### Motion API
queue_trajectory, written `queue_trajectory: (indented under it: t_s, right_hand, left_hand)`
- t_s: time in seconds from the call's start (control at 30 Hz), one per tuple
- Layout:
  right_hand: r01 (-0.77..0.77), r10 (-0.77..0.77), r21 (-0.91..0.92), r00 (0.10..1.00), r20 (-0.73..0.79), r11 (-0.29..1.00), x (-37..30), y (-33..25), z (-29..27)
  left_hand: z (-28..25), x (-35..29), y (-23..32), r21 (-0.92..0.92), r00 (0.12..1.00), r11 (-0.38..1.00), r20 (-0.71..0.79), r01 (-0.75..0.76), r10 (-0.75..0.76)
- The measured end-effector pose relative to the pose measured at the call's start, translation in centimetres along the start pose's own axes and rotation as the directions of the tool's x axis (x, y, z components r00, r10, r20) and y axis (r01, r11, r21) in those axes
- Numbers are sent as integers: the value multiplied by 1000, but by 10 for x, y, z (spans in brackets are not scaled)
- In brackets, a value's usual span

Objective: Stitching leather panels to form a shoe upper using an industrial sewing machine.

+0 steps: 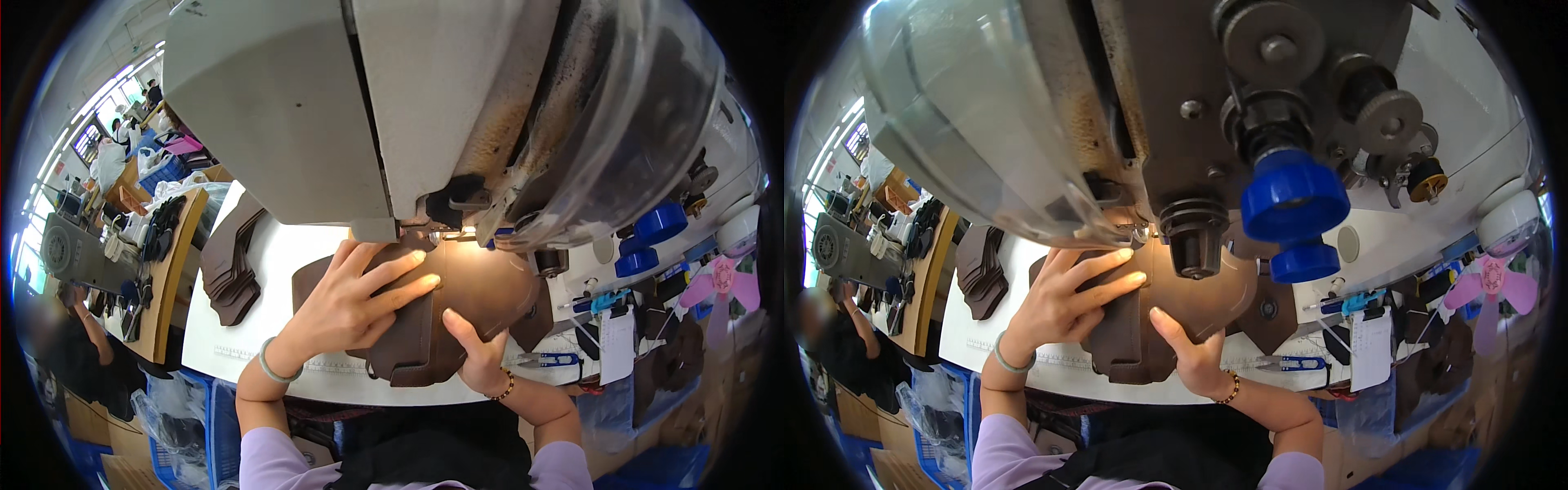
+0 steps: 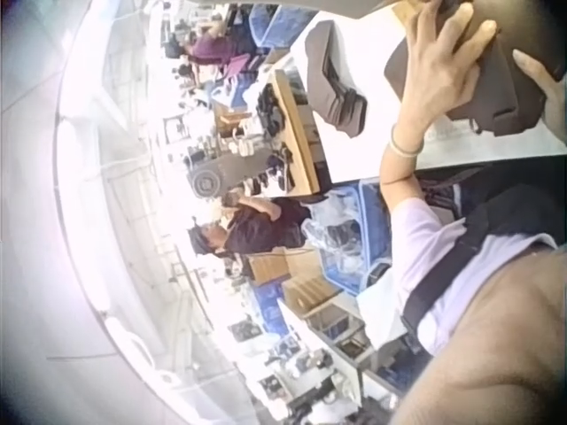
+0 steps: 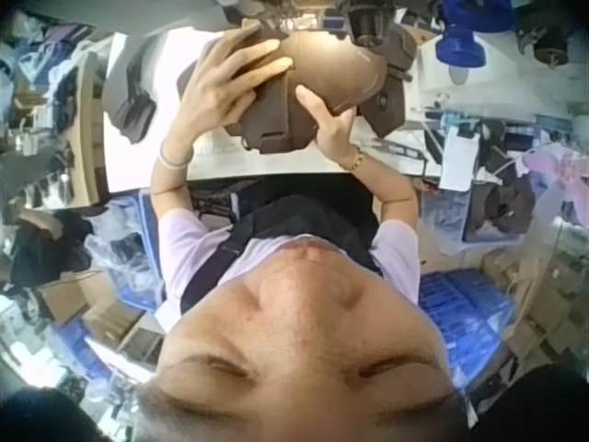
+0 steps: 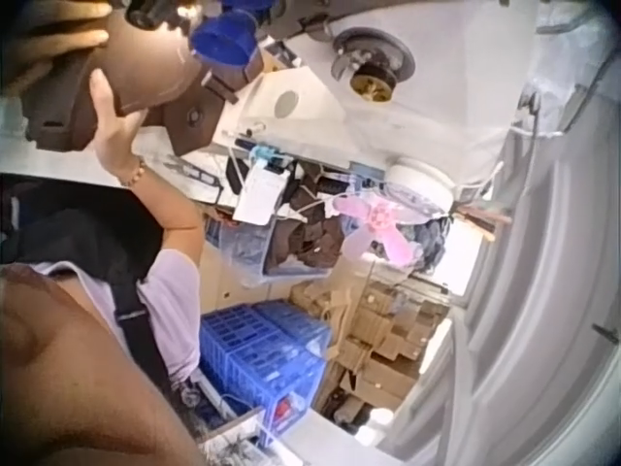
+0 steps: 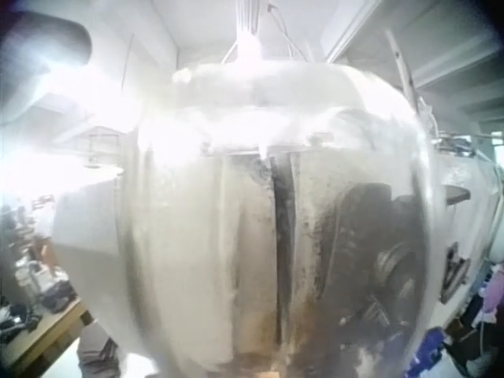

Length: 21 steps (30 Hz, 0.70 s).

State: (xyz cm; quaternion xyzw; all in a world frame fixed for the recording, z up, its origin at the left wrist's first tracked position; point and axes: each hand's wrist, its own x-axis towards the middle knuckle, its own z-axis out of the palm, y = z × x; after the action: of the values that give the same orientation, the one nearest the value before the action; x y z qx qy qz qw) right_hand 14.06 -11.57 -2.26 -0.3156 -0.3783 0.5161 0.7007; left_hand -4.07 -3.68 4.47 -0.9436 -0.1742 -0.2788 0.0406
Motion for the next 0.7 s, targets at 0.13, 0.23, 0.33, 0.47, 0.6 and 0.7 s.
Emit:
queue_trajectory:
  t_s: [0.13,0.23,0.33,0.47,0.6,0.7]
  right_hand:
    - [-37,39,49,998,-54,998,7,1,2]
    - [9,-9,4,999,-51,1000,6,0,5]
    - [-33,34,11,999,-41,999,7,-2,5]
    - [-54,54,9,997,-49,999,6,-2,4]
    - [-56,60,44,995,-76,997,7,-1,5]
    - [-56,63,76,995,-82,996,7,1,4]
  left_hand:
    - [5,-1,-5,-34,998,997,3,71,-71]
    - [5,0,-6,-43,998,997,-21,62,-63]
    - [5,-1,-8,-72,995,993,-20,95,-96]
    - [-1,2,-6,-98,994,990,-11,104,-106]
    - [-4,3,-11,-141,992,982,24,128,-126]
    - [-4,1,-15,-142,995,985,30,95,-92]
